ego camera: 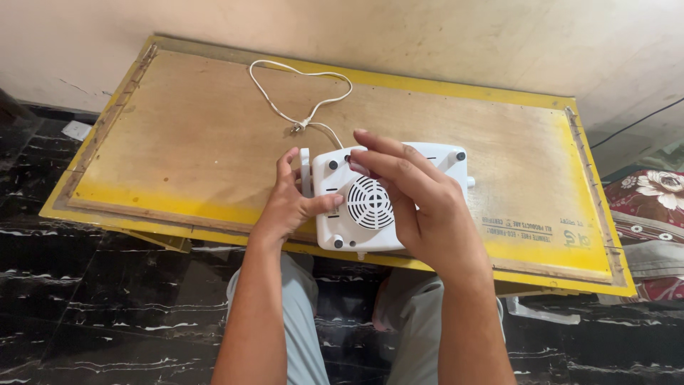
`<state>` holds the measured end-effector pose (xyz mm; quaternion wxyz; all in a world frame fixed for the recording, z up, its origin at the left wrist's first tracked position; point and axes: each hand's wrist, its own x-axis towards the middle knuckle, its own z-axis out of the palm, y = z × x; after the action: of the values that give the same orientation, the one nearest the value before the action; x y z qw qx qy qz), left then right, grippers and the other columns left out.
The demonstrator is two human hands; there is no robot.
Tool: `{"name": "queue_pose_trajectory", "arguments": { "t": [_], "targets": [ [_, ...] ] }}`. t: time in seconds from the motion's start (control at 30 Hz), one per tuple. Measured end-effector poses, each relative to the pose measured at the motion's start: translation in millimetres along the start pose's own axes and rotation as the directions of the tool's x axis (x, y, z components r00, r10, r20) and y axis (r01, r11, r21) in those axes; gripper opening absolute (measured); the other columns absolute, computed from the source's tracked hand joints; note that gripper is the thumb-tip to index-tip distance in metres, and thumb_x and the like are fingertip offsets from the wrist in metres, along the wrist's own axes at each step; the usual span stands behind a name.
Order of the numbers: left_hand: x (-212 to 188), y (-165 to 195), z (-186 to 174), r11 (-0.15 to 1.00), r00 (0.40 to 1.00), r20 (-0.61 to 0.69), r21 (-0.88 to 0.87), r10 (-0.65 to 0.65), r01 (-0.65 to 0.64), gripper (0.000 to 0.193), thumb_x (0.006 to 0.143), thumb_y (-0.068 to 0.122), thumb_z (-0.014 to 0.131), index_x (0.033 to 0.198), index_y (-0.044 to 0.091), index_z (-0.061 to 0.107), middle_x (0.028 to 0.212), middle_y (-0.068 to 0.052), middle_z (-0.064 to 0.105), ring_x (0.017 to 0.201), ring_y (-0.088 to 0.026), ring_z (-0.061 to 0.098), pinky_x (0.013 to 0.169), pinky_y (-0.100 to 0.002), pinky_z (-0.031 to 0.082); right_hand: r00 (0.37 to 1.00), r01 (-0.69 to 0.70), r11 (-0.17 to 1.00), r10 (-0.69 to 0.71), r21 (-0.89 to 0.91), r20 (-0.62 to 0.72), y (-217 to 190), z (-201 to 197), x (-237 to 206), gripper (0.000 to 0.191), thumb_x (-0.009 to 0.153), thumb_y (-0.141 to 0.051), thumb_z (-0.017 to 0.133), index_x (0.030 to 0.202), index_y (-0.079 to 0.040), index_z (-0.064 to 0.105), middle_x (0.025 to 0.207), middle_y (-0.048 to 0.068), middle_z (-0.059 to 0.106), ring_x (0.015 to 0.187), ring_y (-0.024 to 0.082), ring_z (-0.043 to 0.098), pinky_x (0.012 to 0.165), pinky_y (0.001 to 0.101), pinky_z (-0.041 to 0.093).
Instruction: The person uses a red screwdriver to unscrew the screws on the base of a small white electric appliance, opens the base to reach the internal fan and motor assembly, works on the internal component by hand, then repositions the base and drives the screws back in to close it.
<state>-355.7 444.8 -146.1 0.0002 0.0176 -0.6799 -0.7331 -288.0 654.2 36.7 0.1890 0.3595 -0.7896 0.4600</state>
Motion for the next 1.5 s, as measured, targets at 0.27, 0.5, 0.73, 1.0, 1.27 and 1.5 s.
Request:
{"name": "queue_pose_trajectory", "arguments": {
  "t": [0.27,0.5,0.73,1.0,1.27,1.5],
  "targets": [
    [-0.1,-0.8,1.3,1.000,1.000,0.000,-0.016,-0.012,0.012,0.142,0.048,0.036,0.097,0.159,0.010,0.013,0.149,-0.021,0.047,0.135,-0.033,0.053,0.109,-0.044,0.047,0.998,0.067,0.993,-0.066,-0.095,0.010,2.7,0.5,-1.6,0.044,0.090,0.020,0.053,0.126,-0.001,0.066,0.137,0.018,0.067,0.121,0.031,0.070,0.099,0.0348,0.057],
    [-1.4,-1.9,3.6,1.000,1.000,-0.004,-0.013,-0.010,0.010,0.140,0.048,0.036,0.098,0.159,0.010,0.015,0.149,-0.020,0.048,0.136,-0.033,0.053,0.110,-0.044,0.047,1.000,0.013,0.999,-0.013,0.039,-0.012,7.6,2.0,-4.4,0.040,0.096,0.020,0.051,0.128,-0.001,0.064,0.126,0.015,0.069,0.114,0.025,0.075,0.096,0.0313,0.061],
    [-3.9,-2.9,4.1,1.000,1.000,-0.010,0.005,0.000,0.000,0.140,0.048,0.037,0.098,0.159,0.010,0.017,0.147,-0.021,0.050,0.134,-0.033,0.054,0.108,-0.044,0.048,0.999,0.023,0.998,-0.022,0.052,-0.023,9.0,2.5,-5.7,0.038,0.097,0.021,0.051,0.127,0.000,0.065,0.125,0.015,0.069,0.114,0.025,0.075,0.098,0.0314,0.063],
    [-4.5,-0.5,7.7,1.000,1.000,-0.005,-0.014,0.007,-0.007,0.138,0.049,0.035,0.097,0.158,0.010,0.018,0.145,-0.021,0.052,0.132,-0.032,0.055,0.107,-0.044,0.049,0.996,0.053,0.998,-0.054,-0.029,-0.064,9.7,2.2,-6.2,0.037,0.097,0.018,0.057,0.126,-0.002,0.066,0.121,0.013,0.071,0.108,0.024,0.076,0.105,0.0353,0.057],
    [-6.5,2.4,11.1,1.000,1.000,-0.015,-0.009,-0.004,0.004,0.135,0.049,0.033,0.097,0.157,0.010,0.019,0.145,-0.020,0.052,0.132,-0.032,0.056,0.107,-0.044,0.049,0.994,-0.013,0.999,0.010,-0.033,-0.106,10.5,2.8,-8.3,0.037,0.096,0.016,0.060,0.125,-0.005,0.067,0.113,0.010,0.073,0.101,0.024,0.076,0.104,0.0340,0.057],
    [-4.0,-0.9,11.9,1.000,1.000,-0.004,-0.001,0.008,-0.008,0.138,0.048,0.035,0.097,0.158,0.010,0.017,0.145,-0.021,0.051,0.132,-0.033,0.056,0.108,-0.044,0.049,0.964,-0.028,0.989,-0.013,-0.147,-0.267,19.7,7.5,-10.3,0.032,0.087,0.004,0.081,0.115,0.000,0.067,0.100,0.010,0.073,0.095,0.023,0.075,0.110,0.0391,0.055]
  ]
}}
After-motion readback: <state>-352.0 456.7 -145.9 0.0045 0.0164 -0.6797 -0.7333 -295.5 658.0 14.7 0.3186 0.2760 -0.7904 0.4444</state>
